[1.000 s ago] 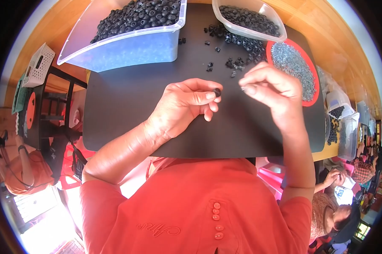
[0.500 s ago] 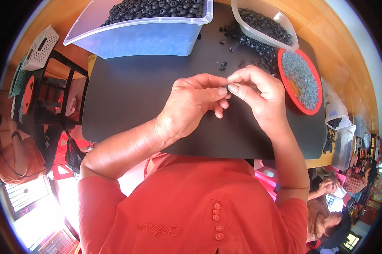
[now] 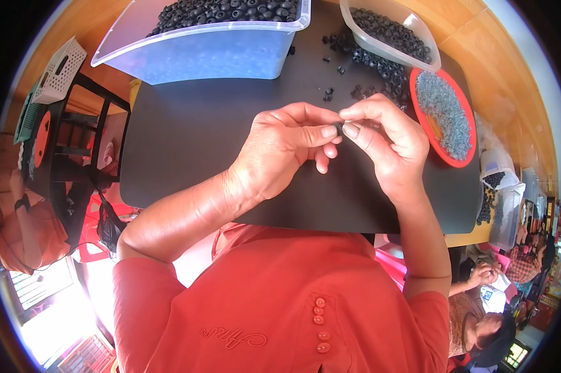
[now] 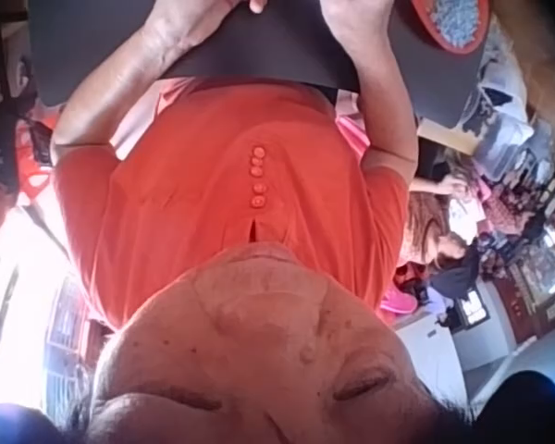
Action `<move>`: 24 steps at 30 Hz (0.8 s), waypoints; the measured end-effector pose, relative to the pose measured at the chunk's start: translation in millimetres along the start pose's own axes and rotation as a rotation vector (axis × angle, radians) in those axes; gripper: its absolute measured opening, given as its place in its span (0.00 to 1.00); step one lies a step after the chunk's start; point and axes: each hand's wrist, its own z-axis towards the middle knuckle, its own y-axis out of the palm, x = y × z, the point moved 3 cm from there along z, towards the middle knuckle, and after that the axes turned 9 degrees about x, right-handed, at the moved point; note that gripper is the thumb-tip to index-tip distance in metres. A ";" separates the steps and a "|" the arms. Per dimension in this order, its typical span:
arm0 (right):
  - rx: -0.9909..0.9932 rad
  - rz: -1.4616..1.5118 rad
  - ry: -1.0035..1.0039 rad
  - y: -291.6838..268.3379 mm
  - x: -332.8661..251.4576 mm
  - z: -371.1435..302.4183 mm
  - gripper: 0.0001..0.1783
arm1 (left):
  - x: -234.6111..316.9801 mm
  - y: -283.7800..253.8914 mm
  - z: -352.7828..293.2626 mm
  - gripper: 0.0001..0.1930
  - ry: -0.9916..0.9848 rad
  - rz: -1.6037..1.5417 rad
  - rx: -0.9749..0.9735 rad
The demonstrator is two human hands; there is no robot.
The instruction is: The recorder is sorting small black items from a pile into different containers on a workstation.
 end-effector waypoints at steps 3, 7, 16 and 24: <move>0.028 -0.046 0.005 -5.1 -2.1 0.9 0.06 | -2.3 -1.4 3.0 0.09 -0.033 -0.032 -0.012; -0.106 -0.087 -0.025 -4.6 0.3 2.2 0.06 | -2.6 -2.5 4.2 0.10 -0.052 -0.020 0.000; 0.039 -0.297 0.216 -30.3 12.1 27.5 0.05 | 22.2 -13.5 8.7 0.10 0.140 -0.077 0.158; -0.146 -0.790 -0.140 -4.9 29.1 47.3 0.07 | 19.0 -19.3 13.3 0.08 0.127 -0.127 0.167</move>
